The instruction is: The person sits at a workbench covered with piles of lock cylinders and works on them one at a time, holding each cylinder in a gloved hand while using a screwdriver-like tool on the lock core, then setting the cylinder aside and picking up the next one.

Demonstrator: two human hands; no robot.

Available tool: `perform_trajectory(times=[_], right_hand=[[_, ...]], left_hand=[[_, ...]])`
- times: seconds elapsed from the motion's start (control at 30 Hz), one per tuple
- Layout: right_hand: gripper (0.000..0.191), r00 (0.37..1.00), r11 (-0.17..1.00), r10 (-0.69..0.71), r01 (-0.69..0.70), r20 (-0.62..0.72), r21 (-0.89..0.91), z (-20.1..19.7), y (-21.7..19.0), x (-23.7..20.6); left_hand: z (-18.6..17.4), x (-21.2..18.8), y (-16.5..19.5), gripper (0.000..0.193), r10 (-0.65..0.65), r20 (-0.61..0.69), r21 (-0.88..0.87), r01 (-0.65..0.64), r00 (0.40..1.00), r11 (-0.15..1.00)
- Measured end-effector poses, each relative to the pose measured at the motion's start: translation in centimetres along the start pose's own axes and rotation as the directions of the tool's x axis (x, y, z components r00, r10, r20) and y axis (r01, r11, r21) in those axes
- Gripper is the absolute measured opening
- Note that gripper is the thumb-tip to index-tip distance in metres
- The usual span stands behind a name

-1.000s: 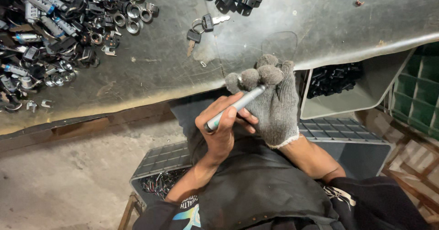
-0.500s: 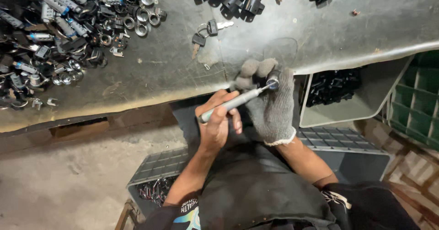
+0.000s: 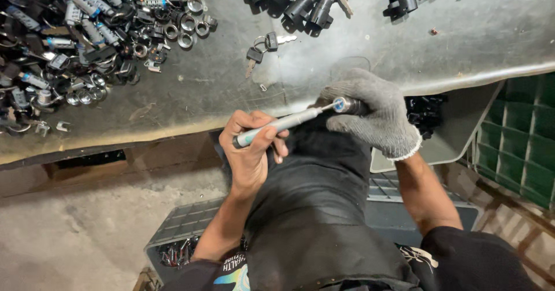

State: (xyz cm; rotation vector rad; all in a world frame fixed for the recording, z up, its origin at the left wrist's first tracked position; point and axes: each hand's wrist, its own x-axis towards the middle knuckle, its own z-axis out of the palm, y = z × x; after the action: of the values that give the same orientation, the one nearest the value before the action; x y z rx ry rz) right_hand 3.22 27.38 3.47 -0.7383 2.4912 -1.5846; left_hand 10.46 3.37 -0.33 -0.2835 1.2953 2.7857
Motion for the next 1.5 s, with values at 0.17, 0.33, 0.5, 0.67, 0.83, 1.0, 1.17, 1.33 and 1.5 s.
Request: perform_trajectory(times=[0.17, 0.33, 0.5, 0.67, 0.83, 1.0, 1.17, 1.33, 1.5], right_hand=[[0.032, 0.983, 0.999, 0.042, -0.044, 0.177, 0.009, -0.8, -0.8, 1.5], [0.026, 0.975, 0.999, 0.016, -0.005, 0.222, -0.047, -0.7, -0.7, 2.4], [0.032, 0.985, 1.0, -0.012, 0.009, 0.17, 0.021, -0.4, -0.1, 2.3], [0.037, 0.997, 0.993, 0.056, -0.06, 0.045, 0.104, 0.6, 0.3, 1.8], [0.029, 0.998, 1.0, -0.015, 0.016, -0.065, 0.017, 1.8, 1.0, 1.3], [0.02, 0.987, 0.999, -0.051, 0.052, -0.151, 0.0, 2.5, 0.4, 1.2], [0.012, 0.973, 0.995, 0.1, -0.103, -0.208, -0.002, 3.4, -0.9, 1.3], [0.012, 0.981, 0.999, 0.049, -0.05, -0.187, -0.004, 3.6, 0.0, 0.7], [0.021, 0.939, 0.979, 0.18, -0.143, -0.295, 0.142, 5.0, 0.6, 0.3]], left_hand=[[-0.2, 0.3, 0.6, 0.012, -0.094, -0.008, 0.306, 0.092, 0.996, 0.948], [0.3, 1.0, 3.0, 0.038, 0.023, 0.388, 0.754, -0.332, 0.921, 0.567], [1.7, 1.3, 4.6, 0.051, 0.043, 0.472, 0.782, -0.441, 0.881, 0.44], [2.9, 0.7, 4.4, 0.049, 0.026, 0.422, 0.825, -0.396, 0.906, 0.403], [3.2, -0.1, 3.5, 0.05, 0.035, 0.394, 0.811, -0.366, 0.918, 0.456], [3.4, -0.8, 3.0, 0.057, 0.0, 0.413, 0.825, -0.375, 0.911, 0.423], [3.7, -1.5, 2.8, 0.06, 0.021, 0.412, 0.855, -0.395, 0.911, 0.337], [4.3, -1.9, 2.3, 0.06, 0.026, 0.345, 0.823, -0.316, 0.938, 0.471], [5.3, -1.4, 1.2, 0.054, 0.099, 0.294, 0.798, -0.302, 0.95, 0.521]])
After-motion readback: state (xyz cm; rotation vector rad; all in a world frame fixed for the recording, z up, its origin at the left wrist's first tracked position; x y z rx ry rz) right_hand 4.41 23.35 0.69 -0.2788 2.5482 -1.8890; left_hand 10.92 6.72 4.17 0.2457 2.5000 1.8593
